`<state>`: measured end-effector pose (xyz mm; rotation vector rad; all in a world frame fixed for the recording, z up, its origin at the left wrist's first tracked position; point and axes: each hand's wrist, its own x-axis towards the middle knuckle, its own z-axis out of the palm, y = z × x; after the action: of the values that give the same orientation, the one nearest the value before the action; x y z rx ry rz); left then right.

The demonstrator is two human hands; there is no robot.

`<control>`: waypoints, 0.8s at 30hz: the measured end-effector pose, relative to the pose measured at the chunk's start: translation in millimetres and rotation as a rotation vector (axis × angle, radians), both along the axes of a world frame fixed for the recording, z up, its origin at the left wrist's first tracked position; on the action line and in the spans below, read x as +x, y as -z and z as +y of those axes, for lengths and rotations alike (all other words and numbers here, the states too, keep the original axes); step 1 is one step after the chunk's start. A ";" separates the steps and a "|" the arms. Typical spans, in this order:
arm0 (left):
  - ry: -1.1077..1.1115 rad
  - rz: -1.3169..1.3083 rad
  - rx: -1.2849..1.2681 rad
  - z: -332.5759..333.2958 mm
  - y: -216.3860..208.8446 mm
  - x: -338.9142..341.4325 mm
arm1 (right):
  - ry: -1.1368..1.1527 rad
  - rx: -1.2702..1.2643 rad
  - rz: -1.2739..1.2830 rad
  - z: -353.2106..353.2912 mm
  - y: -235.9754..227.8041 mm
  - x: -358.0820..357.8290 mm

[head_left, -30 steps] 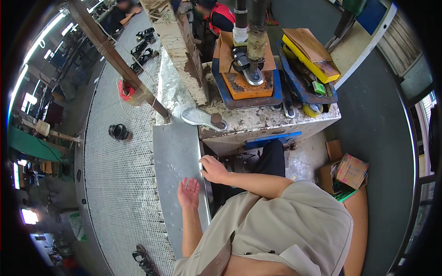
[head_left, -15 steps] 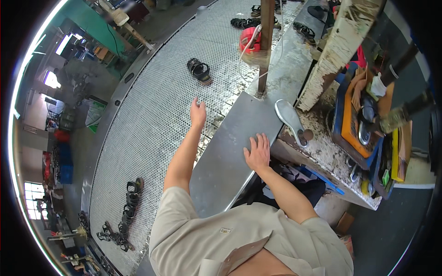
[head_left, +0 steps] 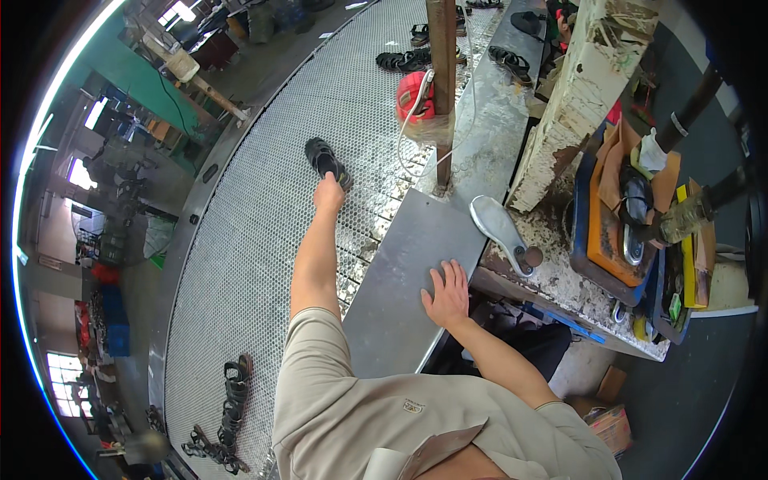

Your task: Manually positioning sandals and soles under a pressing machine and activating the press.

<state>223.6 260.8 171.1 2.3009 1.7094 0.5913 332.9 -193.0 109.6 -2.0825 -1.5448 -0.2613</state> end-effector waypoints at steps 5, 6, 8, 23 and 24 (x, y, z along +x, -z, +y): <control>0.105 -0.142 0.181 -88.7 -4.9 -60.0 | -0.021 0.008 -0.032 -4.2 6.1 -2.6; 0.163 -0.251 0.220 -123.6 -9.0 -75.2 | -0.034 -0.007 -0.030 -5.4 9.6 -2.5; 0.222 -0.389 0.220 -197.0 -17.8 -106.7 | -0.042 0.023 -0.053 -2.4 12.8 -2.9; 0.036 -0.845 0.071 -383.9 99.9 -191.4 | 0.126 0.232 0.286 -99.6 -36.9 50.4; 0.039 -0.626 0.074 -363.2 103.0 -206.2 | 0.193 0.321 0.264 -110.6 -50.4 60.0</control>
<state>17.4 -102.4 68.1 1.8894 1.3484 1.2236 392.9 -303.6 160.0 -1.9219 -1.0729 -0.2714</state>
